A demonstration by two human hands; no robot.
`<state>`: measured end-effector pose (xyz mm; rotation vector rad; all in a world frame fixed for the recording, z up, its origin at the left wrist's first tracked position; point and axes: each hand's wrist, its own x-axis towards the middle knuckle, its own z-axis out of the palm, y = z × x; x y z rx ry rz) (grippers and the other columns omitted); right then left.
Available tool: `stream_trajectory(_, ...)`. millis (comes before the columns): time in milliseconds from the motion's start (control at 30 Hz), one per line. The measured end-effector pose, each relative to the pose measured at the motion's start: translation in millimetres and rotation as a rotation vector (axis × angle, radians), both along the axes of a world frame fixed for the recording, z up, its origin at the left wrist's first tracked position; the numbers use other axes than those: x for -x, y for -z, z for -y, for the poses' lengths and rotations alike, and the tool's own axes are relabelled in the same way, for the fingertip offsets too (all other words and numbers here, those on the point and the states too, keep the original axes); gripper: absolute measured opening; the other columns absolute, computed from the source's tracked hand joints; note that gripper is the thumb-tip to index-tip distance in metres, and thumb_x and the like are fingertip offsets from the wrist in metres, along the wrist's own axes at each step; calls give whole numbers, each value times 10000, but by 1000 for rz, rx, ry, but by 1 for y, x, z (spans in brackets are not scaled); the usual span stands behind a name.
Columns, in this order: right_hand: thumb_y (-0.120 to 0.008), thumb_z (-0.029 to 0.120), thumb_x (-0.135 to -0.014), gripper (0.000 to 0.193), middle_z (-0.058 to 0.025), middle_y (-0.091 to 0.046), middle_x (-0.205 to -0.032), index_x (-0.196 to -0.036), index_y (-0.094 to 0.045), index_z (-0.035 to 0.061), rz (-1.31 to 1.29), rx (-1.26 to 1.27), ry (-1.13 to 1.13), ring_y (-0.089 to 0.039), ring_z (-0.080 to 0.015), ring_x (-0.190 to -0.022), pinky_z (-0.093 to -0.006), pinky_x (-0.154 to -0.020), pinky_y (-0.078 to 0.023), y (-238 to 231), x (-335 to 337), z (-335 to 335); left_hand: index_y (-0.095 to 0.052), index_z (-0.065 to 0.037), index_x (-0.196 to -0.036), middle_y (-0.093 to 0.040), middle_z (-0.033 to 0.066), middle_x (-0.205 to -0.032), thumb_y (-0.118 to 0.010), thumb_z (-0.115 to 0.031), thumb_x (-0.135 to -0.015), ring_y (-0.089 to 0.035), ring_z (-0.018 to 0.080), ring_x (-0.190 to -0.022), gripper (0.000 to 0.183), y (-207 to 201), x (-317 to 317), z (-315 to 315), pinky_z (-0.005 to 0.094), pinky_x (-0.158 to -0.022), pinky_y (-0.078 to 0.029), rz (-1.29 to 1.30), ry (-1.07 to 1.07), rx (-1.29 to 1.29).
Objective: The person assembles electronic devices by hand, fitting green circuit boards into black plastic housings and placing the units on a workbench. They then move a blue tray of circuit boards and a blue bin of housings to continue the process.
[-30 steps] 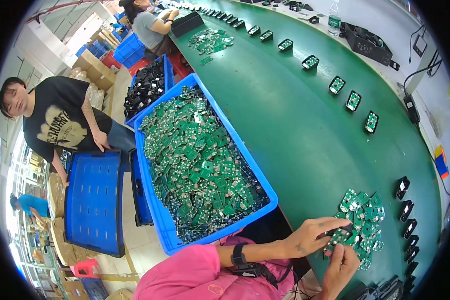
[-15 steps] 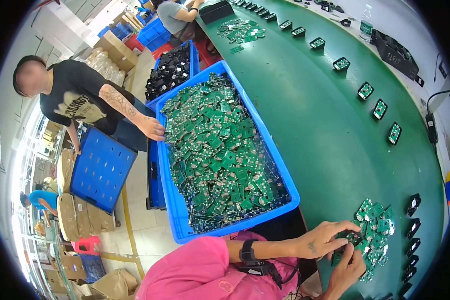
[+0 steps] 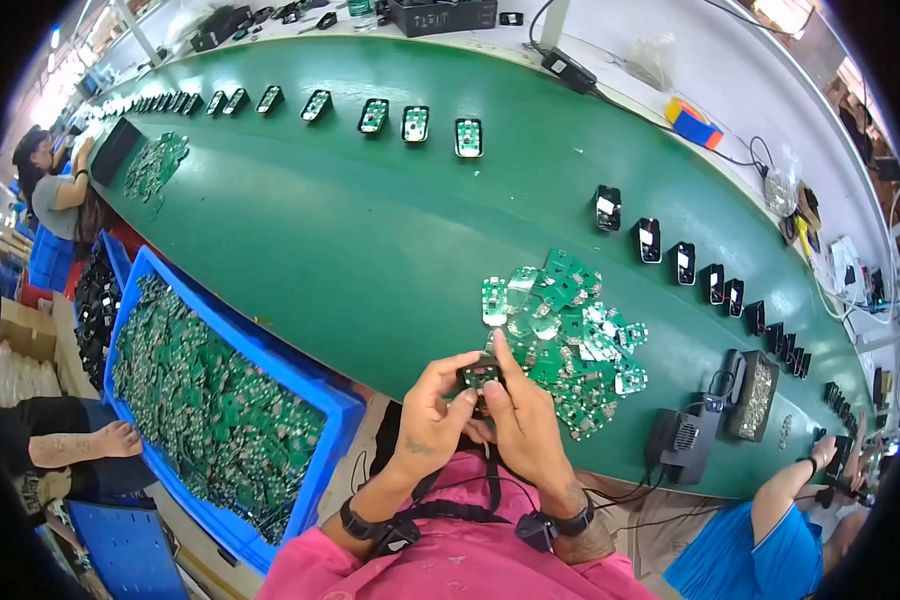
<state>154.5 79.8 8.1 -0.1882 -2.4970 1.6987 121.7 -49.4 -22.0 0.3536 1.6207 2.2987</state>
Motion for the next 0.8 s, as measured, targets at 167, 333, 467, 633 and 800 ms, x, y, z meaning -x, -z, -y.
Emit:
stream_trajectory(167, -482, 135, -981, 438, -170, -623, -762, -1410, -470, 53, 35, -96, 25, -610, -264, -624, -360, -616, -481, -3, 13, -5, -451, 2, -1330, -612, 153, -1093, -479, 71, -934, -666, 137, -701, 403, 0, 12, -2, 241, -570, -571, 40, 48, 78)
stream_trajectory(333, -503, 184, -985, 417, -166, -629, -748, -1383, -501, 59, 125, -94, 64, -617, -242, -616, -361, -609, -484, -3, 31, -7, -447, -2, -1330, -630, 139, -1027, -485, 73, -920, -671, 148, -651, 418, -3, 30, -7, 234, -533, -564, -123, -4, 204)
stream_trajectory(467, -482, 200, -1006, 422, -109, -633, -731, -1400, -488, 49, 55, -37, 36, -575, -165, -557, -303, -548, -477, 14, 41, -12, -418, -2, -1329, -642, 164, -1007, -482, 44, -924, -681, 181, -593, 413, -1, 47, -6, 261, -497, -576, 346, 92, -14)
stream_trajectory(633, -412, 235, -1037, 443, -53, -633, -707, -1427, -456, 30, 284, 355, -7, -554, -75, -544, -219, -492, -441, -16, 42, -26, -478, -47, -1201, -687, 119, -905, -543, -49, -935, -684, 203, -559, 274, -3, 73, 8, 244, -444, -548, 788, 202, -239)
stream_trajectory(800, -409, 242, -1046, 435, -41, -624, -694, -1417, -468, 21, 245, 301, -28, -543, -74, -546, -215, -501, -438, -17, 41, -24, -497, -45, -1217, -680, 100, -958, -520, -55, -949, -701, 174, -625, 269, 1, 73, 7, 223, -498, -559, 950, 318, -459)
